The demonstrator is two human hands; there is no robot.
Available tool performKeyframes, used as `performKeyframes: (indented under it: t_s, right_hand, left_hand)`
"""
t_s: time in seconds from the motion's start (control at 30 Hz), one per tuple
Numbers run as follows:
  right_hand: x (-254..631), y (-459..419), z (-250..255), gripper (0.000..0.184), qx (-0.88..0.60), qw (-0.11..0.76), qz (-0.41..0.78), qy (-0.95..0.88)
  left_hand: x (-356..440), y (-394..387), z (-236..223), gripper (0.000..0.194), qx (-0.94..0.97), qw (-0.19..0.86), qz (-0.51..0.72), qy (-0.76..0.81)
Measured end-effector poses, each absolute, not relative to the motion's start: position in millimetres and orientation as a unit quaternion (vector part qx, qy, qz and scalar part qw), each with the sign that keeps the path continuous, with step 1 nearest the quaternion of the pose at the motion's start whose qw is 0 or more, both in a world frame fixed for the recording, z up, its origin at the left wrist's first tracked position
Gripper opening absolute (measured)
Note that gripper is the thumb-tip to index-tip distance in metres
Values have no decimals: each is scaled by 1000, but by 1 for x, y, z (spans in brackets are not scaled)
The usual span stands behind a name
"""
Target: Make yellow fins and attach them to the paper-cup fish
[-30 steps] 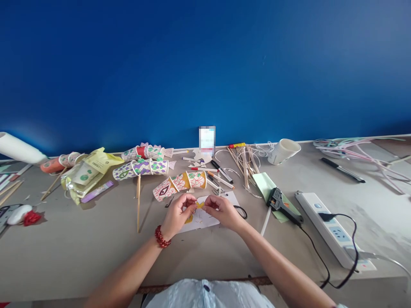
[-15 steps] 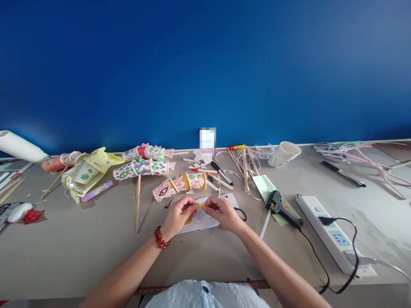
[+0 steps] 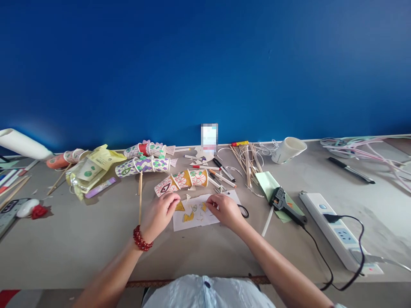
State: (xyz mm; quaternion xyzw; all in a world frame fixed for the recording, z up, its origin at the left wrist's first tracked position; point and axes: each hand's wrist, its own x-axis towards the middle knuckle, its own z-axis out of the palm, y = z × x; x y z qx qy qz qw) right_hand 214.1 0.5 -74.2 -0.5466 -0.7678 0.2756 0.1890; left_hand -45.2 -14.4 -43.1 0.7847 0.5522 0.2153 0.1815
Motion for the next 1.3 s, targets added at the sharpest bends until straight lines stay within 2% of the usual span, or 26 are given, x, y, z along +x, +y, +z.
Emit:
performKeyframes:
  t_s: [0.3, 0.43, 0.57, 0.9, 0.97, 1.07, 1.17, 1.23, 1.3]
  right_hand:
    - [205, 5, -70, 15, -536, 169, 259, -785]
    - [206, 4, -68, 20, -533, 179, 239, -792]
    - [206, -1, -69, 17, -525, 186, 232, -797]
    - [191, -9, -72, 9, -478, 237, 245, -810]
    - [185, -8, -71, 7, -473, 242, 262, -806]
    - [175, -7, -67, 13, -468, 257, 290, -794]
    - [170, -5, -64, 4, -482, 277, 316, -769]
    - [171, -4, -62, 6, -489, 301, 387, -721]
    - [175, -4, -61, 11, -476, 346, 518, -621]
  left_hand:
    - [-47, -28, -61, 17, 792, 70, 70, 603]
    - [-46, -27, -67, 23, 802, 59, 74, 590]
    - [-45, -26, -71, 27, 800, 73, 63, 592]
    - [-44, -20, -69, 14, 819, 124, 150, 539]
    - [-42, -16, -63, 15, 831, 131, 164, 515]
    - [-36, -11, -49, 19, 855, 133, 166, 473]
    - [-27, -9, -33, 21, 871, 146, 174, 435]
    - [-21, -10, -24, 18, 852, 181, 224, 437]
    - [-16, -12, -20, 15, 800, 236, 297, 465]
